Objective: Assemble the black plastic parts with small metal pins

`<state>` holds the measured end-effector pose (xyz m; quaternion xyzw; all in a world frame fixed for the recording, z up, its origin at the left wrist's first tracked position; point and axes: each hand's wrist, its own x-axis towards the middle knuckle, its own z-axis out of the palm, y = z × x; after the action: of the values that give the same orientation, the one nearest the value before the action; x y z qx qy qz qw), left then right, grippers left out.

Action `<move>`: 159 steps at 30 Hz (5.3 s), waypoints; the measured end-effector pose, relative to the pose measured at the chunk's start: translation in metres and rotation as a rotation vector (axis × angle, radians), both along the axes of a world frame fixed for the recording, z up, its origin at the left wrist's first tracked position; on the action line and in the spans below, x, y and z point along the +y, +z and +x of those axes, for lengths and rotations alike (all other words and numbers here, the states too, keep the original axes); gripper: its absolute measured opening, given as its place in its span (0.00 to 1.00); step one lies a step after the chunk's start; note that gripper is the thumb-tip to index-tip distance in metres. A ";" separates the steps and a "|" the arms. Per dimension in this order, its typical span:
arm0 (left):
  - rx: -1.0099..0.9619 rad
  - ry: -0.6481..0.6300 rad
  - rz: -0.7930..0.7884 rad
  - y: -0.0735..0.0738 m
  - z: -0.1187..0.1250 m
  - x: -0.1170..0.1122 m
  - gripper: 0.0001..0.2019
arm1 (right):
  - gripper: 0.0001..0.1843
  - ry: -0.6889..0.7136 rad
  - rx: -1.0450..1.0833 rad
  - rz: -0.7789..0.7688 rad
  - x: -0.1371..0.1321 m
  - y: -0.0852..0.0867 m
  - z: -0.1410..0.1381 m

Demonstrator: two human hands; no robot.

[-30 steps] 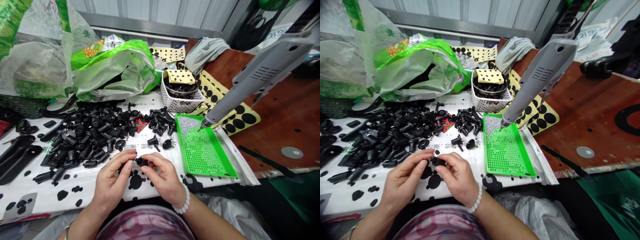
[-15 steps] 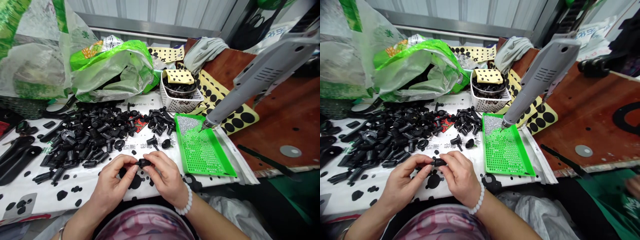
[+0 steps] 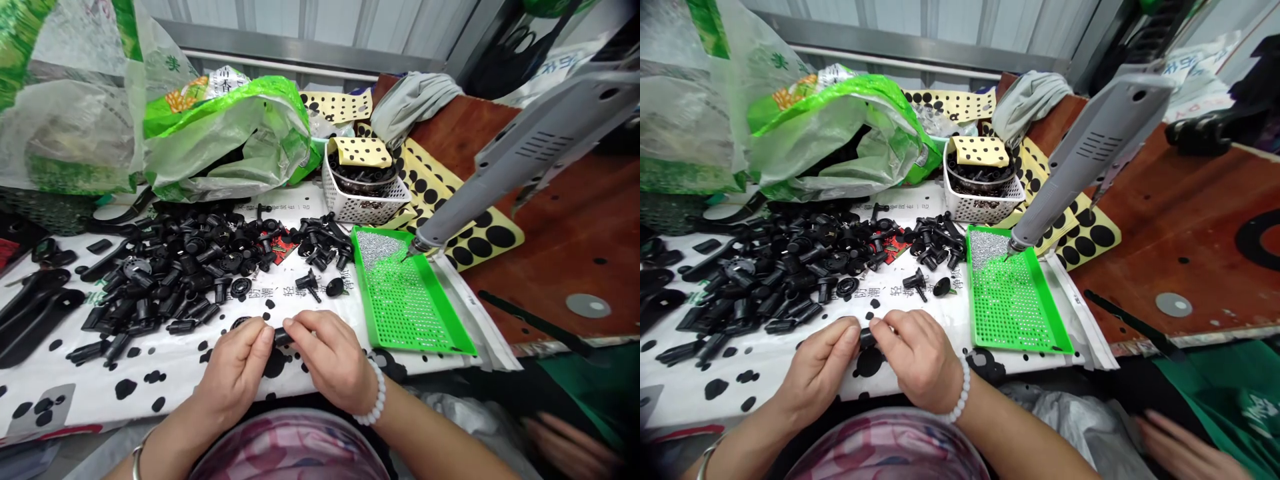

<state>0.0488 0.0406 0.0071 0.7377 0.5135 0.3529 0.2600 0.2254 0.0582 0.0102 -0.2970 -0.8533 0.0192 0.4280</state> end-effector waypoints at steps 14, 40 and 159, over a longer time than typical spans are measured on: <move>-0.063 0.045 0.059 0.000 0.008 -0.007 0.14 | 0.13 0.066 0.126 -0.217 -0.008 0.007 0.003; 0.267 -0.110 0.207 0.009 0.006 0.002 0.15 | 0.09 0.104 0.580 -1.167 -0.012 -0.006 0.004; -0.821 -0.091 -0.767 0.012 -0.001 -0.013 0.10 | 0.22 0.314 0.042 -0.620 0.005 0.037 0.022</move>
<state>0.0477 0.0277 0.0192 0.4139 0.4293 0.3877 0.7029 0.2477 0.0633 0.0473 -0.2774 -0.8333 0.3493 0.3265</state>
